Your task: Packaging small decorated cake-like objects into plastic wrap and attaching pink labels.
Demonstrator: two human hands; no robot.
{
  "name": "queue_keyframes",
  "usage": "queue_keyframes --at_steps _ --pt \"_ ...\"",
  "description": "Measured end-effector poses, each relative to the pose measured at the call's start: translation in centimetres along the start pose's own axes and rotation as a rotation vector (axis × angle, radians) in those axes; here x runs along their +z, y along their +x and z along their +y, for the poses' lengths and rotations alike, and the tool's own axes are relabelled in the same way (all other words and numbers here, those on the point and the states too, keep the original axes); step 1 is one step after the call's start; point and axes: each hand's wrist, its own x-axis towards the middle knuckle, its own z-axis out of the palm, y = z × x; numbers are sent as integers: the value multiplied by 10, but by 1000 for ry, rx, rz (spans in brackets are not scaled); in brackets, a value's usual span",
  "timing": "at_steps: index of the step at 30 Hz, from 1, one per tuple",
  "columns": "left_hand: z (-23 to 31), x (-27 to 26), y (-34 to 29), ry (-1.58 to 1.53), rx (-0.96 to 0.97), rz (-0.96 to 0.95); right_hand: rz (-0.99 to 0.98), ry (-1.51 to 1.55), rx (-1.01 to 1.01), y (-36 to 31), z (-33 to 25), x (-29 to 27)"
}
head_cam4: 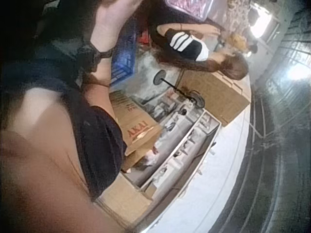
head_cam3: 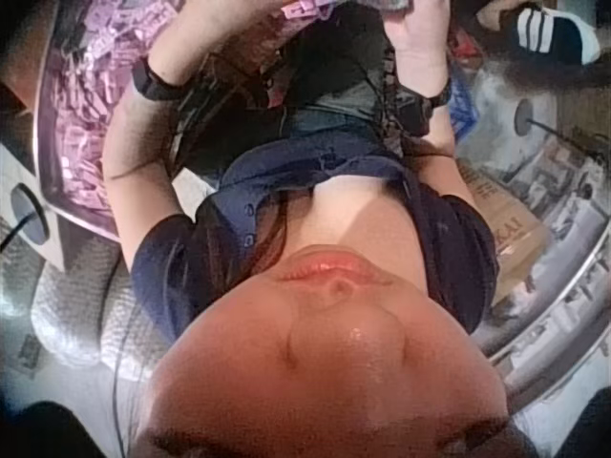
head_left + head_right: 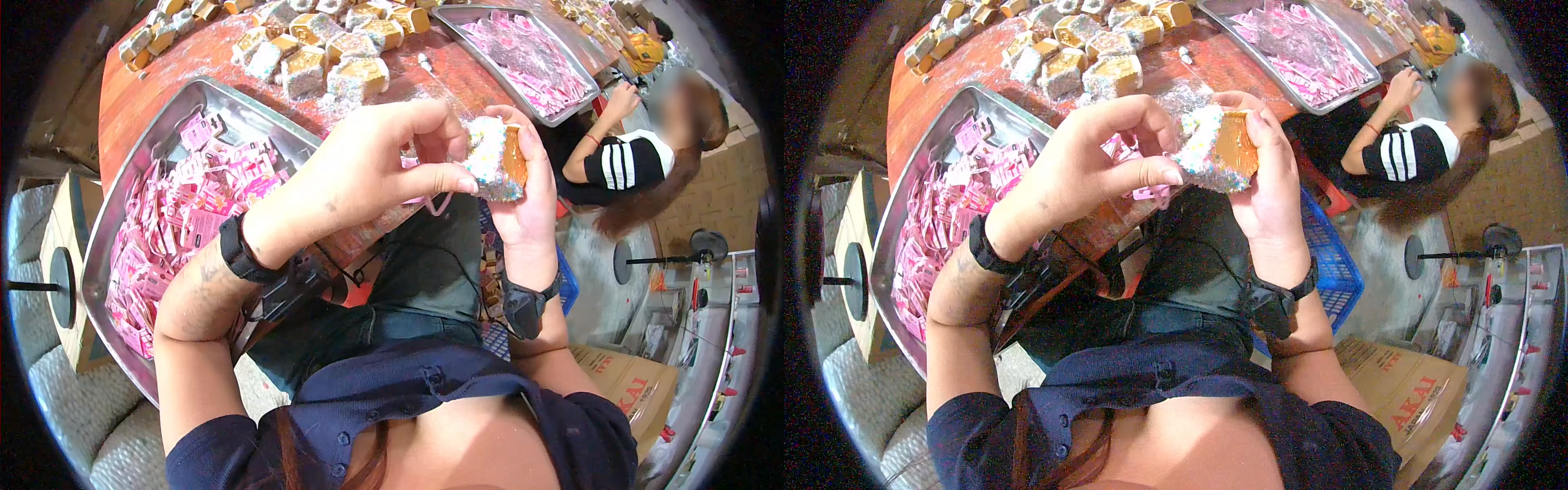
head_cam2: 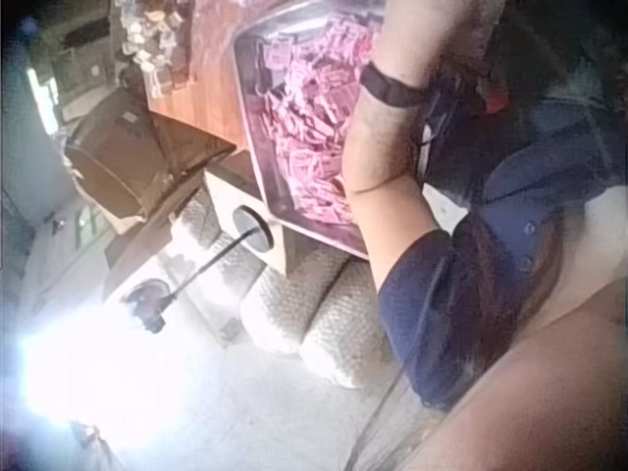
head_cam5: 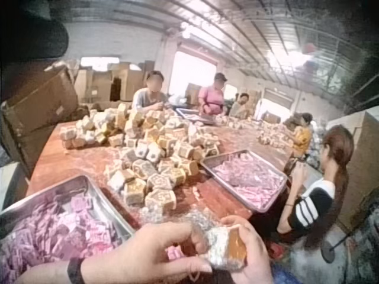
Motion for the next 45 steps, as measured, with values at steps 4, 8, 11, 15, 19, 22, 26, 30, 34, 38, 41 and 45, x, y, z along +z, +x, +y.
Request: queue_keyframes --at_steps 4,8,11,15,19,22,26,30,34,38,41,45 --pt "-1 -1 0 70 58 -6 -21 13 13 -4 -2 -10" --pt "-6 -22 8 70 -16 71 -112 -57 -84 -7 -46 -62" --pt "-16 -43 11 265 -60 107 73 -540 -38 -31 -96 -98" --pt "-31 -52 9 701 -144 37 -142 -1162 442 -39 -108 -167" --pt "-50 -49 1 845 -229 -120 -172 -1731 141 -30 -72 -144" --pt "-54 -45 3 908 -236 -229 -197 -1398 -202 -5 -43 -87" --pt "-62 -42 4 896 -282 -276 -326 -1453 -498 20 -5 -32" --pt "-49 -41 -6 843 -365 -202 -296 -1651 -489 29 37 -11" --pt "-46 -40 0 755 -293 -110 -257 -1643 -484 31 44 -13" --pt "-50 -41 -2 753 -281 -81 -248 -1621 -445 36 46 -12" --pt "-43 -41 1 764 -313 -86 -201 -1592 -467 37 43 -11" --pt "-42 -39 2 710 -236 42 -44 -1425 -601 39 37 -2"
